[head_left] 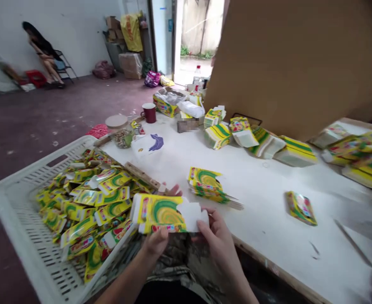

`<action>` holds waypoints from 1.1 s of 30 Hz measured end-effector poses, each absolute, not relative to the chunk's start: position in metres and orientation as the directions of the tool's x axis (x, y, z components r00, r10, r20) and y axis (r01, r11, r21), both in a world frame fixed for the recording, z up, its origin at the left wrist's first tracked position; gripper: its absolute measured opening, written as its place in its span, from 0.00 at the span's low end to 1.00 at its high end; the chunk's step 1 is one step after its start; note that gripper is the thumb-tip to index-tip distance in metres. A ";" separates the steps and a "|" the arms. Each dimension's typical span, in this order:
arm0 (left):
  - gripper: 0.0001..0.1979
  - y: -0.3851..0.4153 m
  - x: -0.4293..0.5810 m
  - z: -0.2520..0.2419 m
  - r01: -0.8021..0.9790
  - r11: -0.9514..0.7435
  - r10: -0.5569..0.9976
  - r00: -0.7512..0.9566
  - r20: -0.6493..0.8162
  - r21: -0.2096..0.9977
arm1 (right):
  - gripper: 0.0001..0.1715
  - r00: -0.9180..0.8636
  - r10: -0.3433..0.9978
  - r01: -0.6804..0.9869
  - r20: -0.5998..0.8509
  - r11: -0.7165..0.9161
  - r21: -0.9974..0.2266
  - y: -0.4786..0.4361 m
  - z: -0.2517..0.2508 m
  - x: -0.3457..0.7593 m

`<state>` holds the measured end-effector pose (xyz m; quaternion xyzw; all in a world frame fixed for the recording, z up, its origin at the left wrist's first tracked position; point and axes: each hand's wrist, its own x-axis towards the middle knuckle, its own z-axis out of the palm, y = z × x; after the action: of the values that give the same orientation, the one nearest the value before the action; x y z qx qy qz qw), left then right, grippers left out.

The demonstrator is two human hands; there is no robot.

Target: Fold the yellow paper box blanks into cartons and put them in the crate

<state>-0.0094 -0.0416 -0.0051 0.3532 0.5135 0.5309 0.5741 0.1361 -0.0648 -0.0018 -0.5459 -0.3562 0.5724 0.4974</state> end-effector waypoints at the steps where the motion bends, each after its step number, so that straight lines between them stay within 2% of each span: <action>1: 0.45 -0.038 -0.008 -0.005 -0.308 0.173 0.975 -0.079 -0.206 0.935 | 0.19 0.110 0.968 -0.066 -0.224 -0.218 -0.974 -0.068 -0.004 0.137; 3: 0.35 -0.031 -0.004 -0.003 -0.494 0.122 0.982 -0.066 -0.178 0.861 | 0.23 0.244 0.970 0.261 0.006 -0.060 -0.964 -0.072 -0.006 0.139; 4: 0.30 -0.029 -0.002 -0.002 -0.599 0.092 0.985 -0.062 -0.161 0.795 | 0.26 0.288 0.940 0.446 0.181 0.035 -0.894 -0.073 -0.007 0.141; 6: 0.25 -0.031 0.004 -0.001 -0.734 0.072 0.991 -0.025 -0.133 0.675 | 0.31 0.141 0.900 0.672 0.412 0.218 -0.707 -0.073 -0.007 0.142; 7: 0.24 -0.033 0.007 0.000 -0.762 0.088 0.992 0.010 -0.125 0.641 | 0.33 0.014 0.893 0.711 0.449 0.307 -0.633 -0.072 -0.007 0.141; 10: 0.26 -0.044 0.015 0.004 -0.793 0.140 0.990 0.095 -0.107 0.592 | 0.34 -0.246 0.866 0.695 0.436 0.471 -0.543 -0.068 -0.005 0.138; 14: 0.31 -0.038 0.030 0.014 -0.829 0.098 0.995 0.072 -0.068 0.551 | 0.34 -0.318 0.817 0.695 0.480 0.546 -0.468 -0.053 0.004 0.144; 17: 0.37 -0.009 0.050 0.025 -0.778 0.094 0.994 0.108 -0.014 0.621 | 0.31 -0.286 0.772 0.718 0.568 0.565 -0.406 -0.026 0.017 0.168; 19: 0.34 0.016 0.064 0.031 -0.677 0.052 0.999 0.039 -0.036 0.734 | 0.28 -0.232 0.746 0.758 0.624 0.541 -0.365 -0.002 0.020 0.189; 21: 0.29 0.035 0.072 0.035 -0.555 0.076 0.997 0.062 -0.050 0.829 | 0.24 -0.198 0.753 0.776 0.627 0.512 -0.369 0.023 0.013 0.211; 25: 0.28 0.038 0.060 0.031 -0.430 0.091 0.988 0.155 -0.026 0.898 | 0.18 -0.328 0.799 0.737 0.504 0.550 -0.392 0.048 -0.019 0.239; 27: 0.29 0.027 0.041 0.024 -0.372 0.029 0.998 0.067 -0.004 0.928 | 0.18 -0.337 0.827 0.750 0.450 0.524 -0.402 0.046 -0.026 0.241; 29: 0.29 0.017 0.017 0.016 -0.171 -0.101 0.986 -0.152 0.075 0.980 | 0.16 -0.333 0.850 0.766 0.409 0.497 -0.408 0.038 -0.021 0.237; 31: 0.27 0.012 -0.007 0.007 -0.012 -0.090 0.969 -0.232 0.084 0.996 | 0.17 -0.327 0.880 0.787 0.343 0.455 -0.416 0.032 -0.009 0.231; 33: 0.24 0.009 -0.027 0.000 0.062 -0.042 0.971 -0.233 0.056 0.997 | 0.18 -0.295 0.910 0.834 0.293 0.394 -0.385 0.028 0.003 0.223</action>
<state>-0.0269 0.0094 -0.0005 0.4635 0.5571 0.5534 0.4106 0.2234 0.0284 0.0034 -0.5445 -0.8007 0.0795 0.2368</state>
